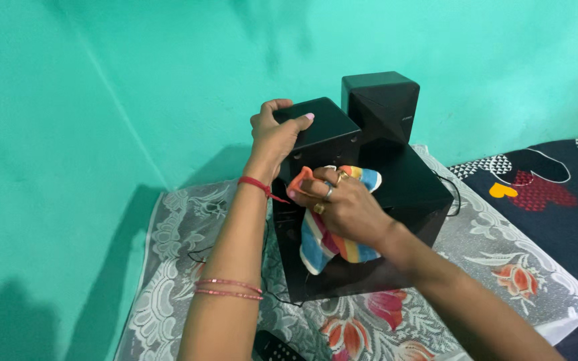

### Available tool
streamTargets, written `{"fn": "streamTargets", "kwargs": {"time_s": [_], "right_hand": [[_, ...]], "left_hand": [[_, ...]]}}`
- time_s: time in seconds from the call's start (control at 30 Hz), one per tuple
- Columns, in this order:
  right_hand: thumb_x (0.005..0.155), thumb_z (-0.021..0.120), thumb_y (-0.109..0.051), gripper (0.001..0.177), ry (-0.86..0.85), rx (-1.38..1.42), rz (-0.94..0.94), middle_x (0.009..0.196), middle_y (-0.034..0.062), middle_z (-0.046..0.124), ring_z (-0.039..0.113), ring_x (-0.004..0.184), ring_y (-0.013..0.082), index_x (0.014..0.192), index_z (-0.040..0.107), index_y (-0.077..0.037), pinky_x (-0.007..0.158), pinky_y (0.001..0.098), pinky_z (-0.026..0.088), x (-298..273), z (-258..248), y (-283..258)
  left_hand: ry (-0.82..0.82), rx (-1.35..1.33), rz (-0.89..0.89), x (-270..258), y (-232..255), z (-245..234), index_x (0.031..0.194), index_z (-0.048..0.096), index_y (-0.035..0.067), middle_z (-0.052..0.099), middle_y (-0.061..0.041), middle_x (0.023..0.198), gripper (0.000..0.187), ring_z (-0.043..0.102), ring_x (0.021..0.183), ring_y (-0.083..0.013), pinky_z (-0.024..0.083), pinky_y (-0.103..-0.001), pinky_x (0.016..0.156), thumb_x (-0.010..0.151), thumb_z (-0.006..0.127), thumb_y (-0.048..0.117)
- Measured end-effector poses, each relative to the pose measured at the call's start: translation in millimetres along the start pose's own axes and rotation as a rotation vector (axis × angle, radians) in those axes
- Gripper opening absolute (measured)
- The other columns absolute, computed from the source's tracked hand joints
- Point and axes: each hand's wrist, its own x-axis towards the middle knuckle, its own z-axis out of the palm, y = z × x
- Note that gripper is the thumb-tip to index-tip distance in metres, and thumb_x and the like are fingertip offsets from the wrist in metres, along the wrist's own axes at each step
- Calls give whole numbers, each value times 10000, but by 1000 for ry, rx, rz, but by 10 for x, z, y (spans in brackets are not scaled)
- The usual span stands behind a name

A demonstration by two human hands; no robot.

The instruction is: The person wipes the surfaces of two black speakers and a central subwoofer with a multicolored cloth, then wipes a remote control. The person places the remote between the speakers on the subwoofer.

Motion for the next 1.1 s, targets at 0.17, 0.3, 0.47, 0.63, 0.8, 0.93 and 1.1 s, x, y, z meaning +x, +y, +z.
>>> {"fn": "streamTargets", "kwargs": {"time_s": [0.17,0.3,0.47,0.63,0.8,0.93,1.1], "right_hand": [[784,745,-43,406,91,-25,76,1128,51,645,610,1026,277,1181,766,-123,780,394,513,111,-204,77],[774,737,-38,429,84,-43,140,1112,63,637,605,1076,289,1189,767,-141,805,407,510,121,-132,35],[780,727,-70,396,-166,-8,42,1132,5,641,610,1076,257,1165,754,-159,866,411,535,-22,-270,24],[860,677,-128,368,56,-394,91,1198,77,613,599,1098,259,1218,740,-68,889,418,502,265,-133,-181],[874,596,-232,421,-123,-809,135,1241,111,633,571,1139,258,1201,735,-6,840,405,471,467,171,-235],[872,584,-246,368,-264,-847,131,1217,140,657,553,1174,285,1110,747,-16,910,427,461,547,441,-216],[864,594,-260,291,-388,-646,167,1069,147,675,548,1160,326,981,776,-64,964,478,425,598,706,-148]], "left_hand": [[96,-15,30,76,-108,120,1373,508,130,408,-197,1392,784,486,1268,-355,468,-444,1052,697,859,313],[180,125,58,160,-287,312,1462,445,94,340,-257,1468,835,379,1344,-446,381,-508,1109,770,820,374],[-84,320,4,343,-262,96,1620,229,86,206,-322,1585,1020,300,1429,-516,343,-549,1144,844,708,542],[-255,490,-63,392,81,-118,1446,550,12,371,-352,1480,960,517,1284,-465,495,-478,1034,716,833,568],[-345,486,-19,434,115,-155,1072,793,-121,757,-270,1003,815,758,947,-411,570,-497,793,655,833,578],[-256,400,137,480,3,-112,1190,668,-61,722,-257,1048,896,763,923,-283,610,-372,789,592,900,565],[-296,413,82,497,-10,-70,1242,676,-74,702,-302,1111,928,755,971,-337,614,-391,827,599,870,565]]}}
